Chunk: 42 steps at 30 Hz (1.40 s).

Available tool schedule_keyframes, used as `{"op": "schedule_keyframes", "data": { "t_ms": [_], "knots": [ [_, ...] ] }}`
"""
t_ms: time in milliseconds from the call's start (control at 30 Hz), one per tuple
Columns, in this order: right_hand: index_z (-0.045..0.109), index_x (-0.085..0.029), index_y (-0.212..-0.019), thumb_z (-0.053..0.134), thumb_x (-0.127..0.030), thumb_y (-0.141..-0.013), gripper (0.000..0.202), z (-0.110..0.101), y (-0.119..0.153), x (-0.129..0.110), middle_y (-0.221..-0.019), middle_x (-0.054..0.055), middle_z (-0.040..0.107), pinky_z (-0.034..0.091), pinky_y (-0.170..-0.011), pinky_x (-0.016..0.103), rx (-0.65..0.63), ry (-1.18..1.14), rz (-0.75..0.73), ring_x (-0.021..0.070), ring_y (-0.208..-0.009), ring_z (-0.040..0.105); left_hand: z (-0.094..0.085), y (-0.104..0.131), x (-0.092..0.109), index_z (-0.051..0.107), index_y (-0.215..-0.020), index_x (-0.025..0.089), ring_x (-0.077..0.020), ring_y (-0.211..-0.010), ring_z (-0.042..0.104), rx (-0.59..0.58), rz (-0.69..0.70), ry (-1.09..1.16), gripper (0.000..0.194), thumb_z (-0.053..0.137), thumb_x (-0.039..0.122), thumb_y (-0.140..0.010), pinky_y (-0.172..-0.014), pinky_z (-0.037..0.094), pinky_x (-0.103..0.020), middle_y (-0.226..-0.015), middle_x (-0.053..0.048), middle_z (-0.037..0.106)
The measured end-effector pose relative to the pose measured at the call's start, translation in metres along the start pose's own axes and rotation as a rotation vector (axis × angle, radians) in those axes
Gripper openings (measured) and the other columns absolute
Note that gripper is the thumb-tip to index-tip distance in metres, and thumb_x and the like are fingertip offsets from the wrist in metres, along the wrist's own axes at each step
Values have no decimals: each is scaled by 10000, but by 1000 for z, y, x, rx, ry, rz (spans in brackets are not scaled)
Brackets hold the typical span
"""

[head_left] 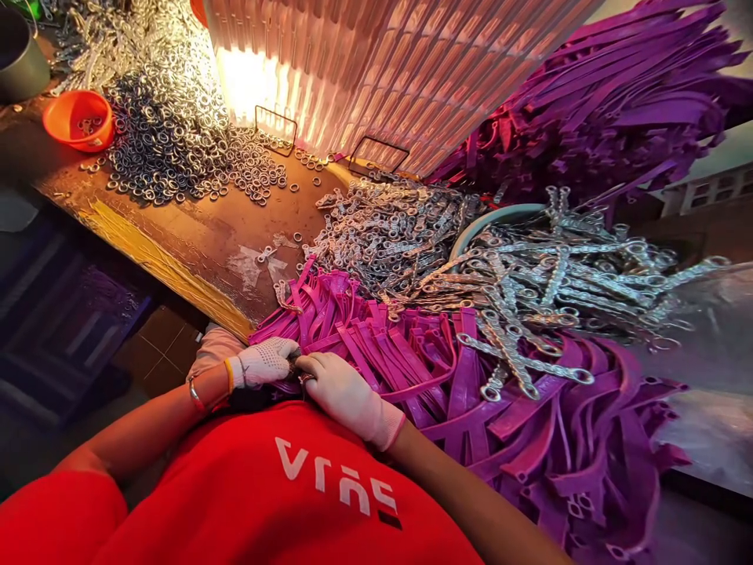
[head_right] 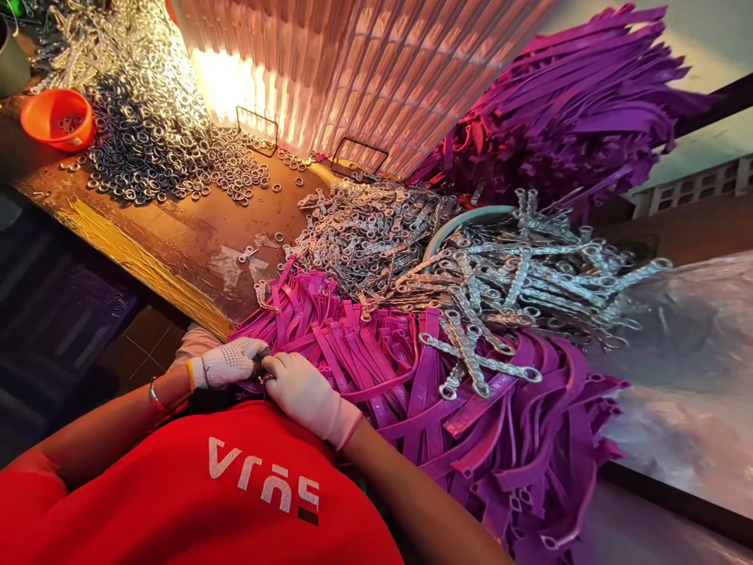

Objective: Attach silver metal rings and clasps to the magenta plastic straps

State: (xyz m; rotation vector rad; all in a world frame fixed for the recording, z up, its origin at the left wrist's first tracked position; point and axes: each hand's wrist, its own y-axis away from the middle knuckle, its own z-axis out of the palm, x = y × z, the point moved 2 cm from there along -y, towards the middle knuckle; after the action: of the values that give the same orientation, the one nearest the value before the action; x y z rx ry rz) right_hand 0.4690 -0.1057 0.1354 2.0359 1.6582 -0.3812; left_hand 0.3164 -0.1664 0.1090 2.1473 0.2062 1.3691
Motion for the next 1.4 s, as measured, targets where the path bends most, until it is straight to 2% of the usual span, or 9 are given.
{"op": "schedule_keyframes", "data": {
  "t_ms": [167, 333, 467, 600, 733, 900, 1067, 1167, 1400],
  "knots": [
    [668, -154, -991, 478, -146, -936, 197, 6, 2, 0, -1035, 122, 687, 480, -864, 374, 15, 30, -10, 227, -958, 614, 0, 0, -1, 590, -816, 147, -129, -732, 470, -28, 46, 51, 87, 573, 171, -735, -646, 378, -234, -760, 15, 559],
    [660, -136, -1063, 494, -147, -931, 213, 13, 3, 0, -1006, 119, 688, 478, -836, 373, 52, 25, 2, 224, -905, 616, 1, 7, 1, 506, -1288, 131, -118, -671, 504, -76, 100, 296, 634, 497, 81, -656, -588, 380, -211, -751, 30, 566],
    [670, -153, -905, 506, -104, -916, 171, 14, 1, -2, -929, 119, 680, 466, -760, 345, -3, 69, -3, 216, -856, 617, 2, 9, 4, 450, -1377, 124, -108, -626, 479, -81, 109, 390, 792, 489, 54, -590, -548, 355, -200, -700, 50, 520],
    [666, -151, -821, 502, -65, -894, 199, 9, -2, -3, -867, 130, 674, 447, -708, 329, -92, 96, 23, 221, -816, 616, 6, 8, 1, 464, -1334, 122, -129, -657, 537, -56, 43, 353, 745, 506, 48, -594, -559, 392, -215, -735, 35, 576],
    [670, -141, -859, 541, -73, -841, 147, 7, 3, -1, -890, 119, 686, 443, -695, 298, -100, -29, 110, 201, -780, 605, 11, 11, 1, 517, -1201, 143, -147, -722, 605, 68, -16, 267, 603, 520, 23, -611, -623, 447, -233, -779, 19, 637],
    [642, -153, -861, 574, -166, -800, 92, 3, 9, 7, -765, 9, 650, 421, -638, 243, -8, -676, 429, 154, -708, 551, 18, 20, 13, 526, -1057, 175, -149, -718, 639, 179, 4, 240, 386, 556, 54, -692, -632, 468, -238, -797, 8, 674],
    [650, -129, -842, 630, -295, -755, 189, -9, 1, 12, -723, -10, 625, 445, -674, 261, -201, -1196, 486, 154, -716, 545, 20, 21, 20, 533, -993, 185, -155, -770, 642, 187, 77, 119, 306, 540, 59, -714, -679, 483, -255, -867, -11, 686],
    [660, -127, -858, 627, -249, -723, 185, -14, 0, 14, -783, 1, 648, 457, -733, 275, -194, -1188, 430, 167, -776, 562, 18, 17, 18, 520, -933, 182, -149, -755, 627, 147, 121, 162, 281, 535, 44, -689, -678, 482, -253, -844, -7, 673],
    [594, -168, -735, 573, -175, -739, 23, 1, 16, 11, -783, 25, 638, 440, -724, 284, 64, -879, 425, 171, -769, 515, 12, 6, 7, 536, -972, 153, -158, -768, 634, -24, 150, 476, 298, 559, 77, -685, -679, 497, -266, -862, -26, 673]
  ]
}}
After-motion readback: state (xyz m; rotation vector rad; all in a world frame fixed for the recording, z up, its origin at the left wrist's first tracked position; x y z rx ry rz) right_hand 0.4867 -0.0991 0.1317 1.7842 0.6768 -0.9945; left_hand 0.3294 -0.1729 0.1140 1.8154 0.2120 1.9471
